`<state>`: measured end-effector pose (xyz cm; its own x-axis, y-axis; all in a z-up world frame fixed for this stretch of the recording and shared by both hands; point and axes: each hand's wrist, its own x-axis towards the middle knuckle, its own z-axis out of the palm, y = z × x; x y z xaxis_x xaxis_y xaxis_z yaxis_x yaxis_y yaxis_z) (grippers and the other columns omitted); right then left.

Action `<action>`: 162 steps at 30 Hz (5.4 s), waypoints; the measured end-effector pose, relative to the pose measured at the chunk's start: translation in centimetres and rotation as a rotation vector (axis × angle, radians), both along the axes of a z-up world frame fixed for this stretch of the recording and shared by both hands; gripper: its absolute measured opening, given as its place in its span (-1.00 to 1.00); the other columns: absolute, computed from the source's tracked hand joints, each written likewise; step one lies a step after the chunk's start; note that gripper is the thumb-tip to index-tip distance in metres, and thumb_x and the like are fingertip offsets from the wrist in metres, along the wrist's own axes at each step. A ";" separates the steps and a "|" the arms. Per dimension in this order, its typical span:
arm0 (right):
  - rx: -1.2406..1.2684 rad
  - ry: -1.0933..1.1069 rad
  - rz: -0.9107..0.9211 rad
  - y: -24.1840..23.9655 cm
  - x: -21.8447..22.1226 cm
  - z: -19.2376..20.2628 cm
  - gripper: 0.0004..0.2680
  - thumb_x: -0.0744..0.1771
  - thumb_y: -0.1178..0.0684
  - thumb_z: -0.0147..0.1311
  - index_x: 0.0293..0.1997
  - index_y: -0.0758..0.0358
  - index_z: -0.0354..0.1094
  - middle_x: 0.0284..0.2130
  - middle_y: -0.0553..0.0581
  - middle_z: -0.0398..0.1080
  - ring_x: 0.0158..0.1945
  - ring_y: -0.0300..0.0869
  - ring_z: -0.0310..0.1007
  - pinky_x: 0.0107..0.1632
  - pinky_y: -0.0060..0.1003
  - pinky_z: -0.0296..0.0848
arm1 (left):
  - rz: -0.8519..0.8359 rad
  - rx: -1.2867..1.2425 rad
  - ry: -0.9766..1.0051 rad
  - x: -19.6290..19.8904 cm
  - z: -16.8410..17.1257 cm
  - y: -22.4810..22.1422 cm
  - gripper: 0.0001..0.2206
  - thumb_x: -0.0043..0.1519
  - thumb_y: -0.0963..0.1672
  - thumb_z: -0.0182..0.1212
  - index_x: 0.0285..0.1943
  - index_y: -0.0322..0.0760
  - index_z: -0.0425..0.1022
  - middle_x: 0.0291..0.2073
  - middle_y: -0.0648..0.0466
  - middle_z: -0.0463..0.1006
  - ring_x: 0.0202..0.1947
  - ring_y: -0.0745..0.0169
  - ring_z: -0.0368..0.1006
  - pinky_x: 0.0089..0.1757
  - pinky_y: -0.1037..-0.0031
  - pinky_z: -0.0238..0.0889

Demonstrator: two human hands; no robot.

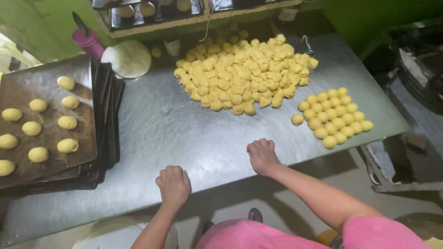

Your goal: Shaping small portions of dough into balls and arranging them in a grid on a table and on baking trays.

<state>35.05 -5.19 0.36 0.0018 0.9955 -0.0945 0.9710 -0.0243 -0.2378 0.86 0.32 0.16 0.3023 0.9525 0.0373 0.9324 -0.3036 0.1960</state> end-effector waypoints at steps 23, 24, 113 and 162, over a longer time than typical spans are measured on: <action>0.248 0.013 -0.115 6.4 -1.3 1.9 -0.63 0.43 -0.25 -0.23 -0.43 0.15 0.36 -0.47 0.19 0.40 -0.18 0.07 0.45 0.04 0.01 0.26 | 0.059 -0.031 -0.159 3.3 0.5 4.6 -0.81 0.31 -0.07 -0.07 -0.07 -0.22 0.40 -0.24 -0.08 0.50 -0.04 -0.20 0.46 -0.02 0.03 0.23; 0.253 0.013 -0.115 4.4 -1.1 1.6 -0.63 0.43 -0.25 -0.23 -0.43 0.15 0.36 -0.47 0.19 0.40 -0.18 0.07 0.45 0.04 0.01 0.26 | 0.059 -0.026 -0.160 2.1 0.6 2.7 -0.81 0.31 -0.07 -0.07 -0.07 -0.22 0.40 -0.24 -0.08 0.50 -0.04 -0.20 0.46 -0.02 0.03 0.23; 0.416 -0.005 -0.363 4.5 2.4 -3.5 -0.67 0.34 -0.28 0.06 -0.62 -0.01 0.27 -0.60 -0.07 0.27 -0.28 -0.14 0.42 -0.02 -0.20 0.30 | -0.083 0.097 -0.304 3.5 -2.2 7.0 -0.72 0.25 -0.09 0.19 -0.56 -0.14 0.35 -0.60 0.16 0.29 -0.41 0.18 0.39 -0.32 0.46 0.32; 0.457 0.464 -0.112 5.9 4.5 -0.7 -0.70 0.34 0.02 0.23 0.18 0.26 0.42 -0.18 0.27 0.51 -0.04 0.14 0.53 0.04 0.04 0.45 | -0.419 -0.184 -0.845 7.0 1.0 4.1 -0.25 0.17 -0.20 0.41 0.50 -0.60 0.07 0.22 -0.45 0.30 0.29 -0.55 0.18 0.26 -0.12 0.10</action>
